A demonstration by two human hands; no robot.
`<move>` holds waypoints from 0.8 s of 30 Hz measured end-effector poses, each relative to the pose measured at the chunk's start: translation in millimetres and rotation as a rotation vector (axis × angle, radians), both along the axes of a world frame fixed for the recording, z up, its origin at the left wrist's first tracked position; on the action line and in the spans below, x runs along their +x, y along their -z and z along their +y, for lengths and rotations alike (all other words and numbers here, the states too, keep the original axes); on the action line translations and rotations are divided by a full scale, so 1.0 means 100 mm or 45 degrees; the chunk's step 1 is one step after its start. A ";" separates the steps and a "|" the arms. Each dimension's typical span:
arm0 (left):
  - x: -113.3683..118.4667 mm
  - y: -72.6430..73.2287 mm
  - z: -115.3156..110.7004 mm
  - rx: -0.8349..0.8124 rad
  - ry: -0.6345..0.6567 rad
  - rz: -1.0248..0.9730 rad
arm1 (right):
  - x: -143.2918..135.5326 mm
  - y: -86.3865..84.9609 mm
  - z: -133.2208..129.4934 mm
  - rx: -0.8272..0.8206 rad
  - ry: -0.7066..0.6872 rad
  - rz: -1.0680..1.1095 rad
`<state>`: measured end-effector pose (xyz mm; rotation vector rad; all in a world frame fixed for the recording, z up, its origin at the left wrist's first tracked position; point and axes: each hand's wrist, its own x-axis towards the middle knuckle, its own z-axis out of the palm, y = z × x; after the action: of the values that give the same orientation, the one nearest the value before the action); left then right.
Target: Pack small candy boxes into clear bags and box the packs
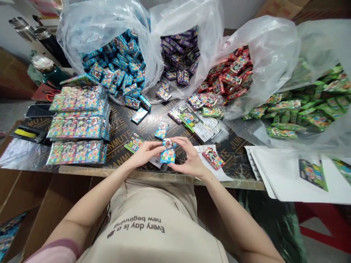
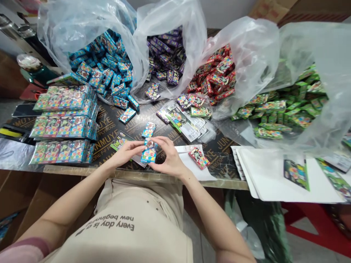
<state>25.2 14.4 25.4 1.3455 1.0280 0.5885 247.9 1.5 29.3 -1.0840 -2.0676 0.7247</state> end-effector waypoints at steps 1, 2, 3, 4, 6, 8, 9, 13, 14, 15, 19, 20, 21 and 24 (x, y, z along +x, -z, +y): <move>-0.06 0.01 0.01 0.236 0.114 0.161 | 0.04 0.03 -0.02 0.025 0.091 -0.032; -0.11 0.03 0.02 0.450 0.250 0.339 | 0.08 0.06 -0.04 0.048 0.176 -0.078; -0.16 0.06 0.03 0.619 0.399 0.516 | 0.13 0.10 -0.06 0.068 0.240 -0.134; -0.21 0.09 0.04 0.733 0.539 0.670 | 0.17 0.15 -0.09 0.084 0.272 -0.195; -0.25 0.15 0.05 0.847 0.707 0.869 | 0.23 0.24 -0.16 0.111 0.261 -0.314; -0.25 0.20 0.05 0.911 0.682 0.952 | 0.23 0.31 -0.22 0.160 0.260 -0.415; -0.25 0.21 0.05 0.931 0.630 0.964 | 0.22 0.34 -0.25 0.187 0.279 -0.455; -0.24 0.21 0.04 0.946 0.427 0.924 | 0.14 0.35 -0.30 0.172 0.320 -0.450; -0.25 0.20 0.04 0.940 0.398 0.903 | 0.13 0.34 -0.30 0.128 0.284 -0.394; -0.25 0.19 0.03 0.934 0.374 0.882 | 0.12 0.34 -0.28 0.078 0.237 -0.323; -0.29 0.17 0.00 0.911 0.342 0.811 | 0.11 0.35 -0.18 -0.118 0.050 -0.075; -0.30 0.16 0.00 0.907 0.352 0.803 | 0.11 0.35 -0.15 -0.151 0.014 -0.060; -0.30 0.16 -0.01 0.902 0.355 0.798 | 0.10 0.35 -0.14 -0.173 -0.001 -0.065; -0.32 0.18 -0.02 0.885 0.297 0.799 | 0.06 0.29 -0.13 -0.169 0.118 -0.108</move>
<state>-7.1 12.8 7.7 2.3281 1.1803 0.3533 253.7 -11.5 0.3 -1.2962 -2.0478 0.7905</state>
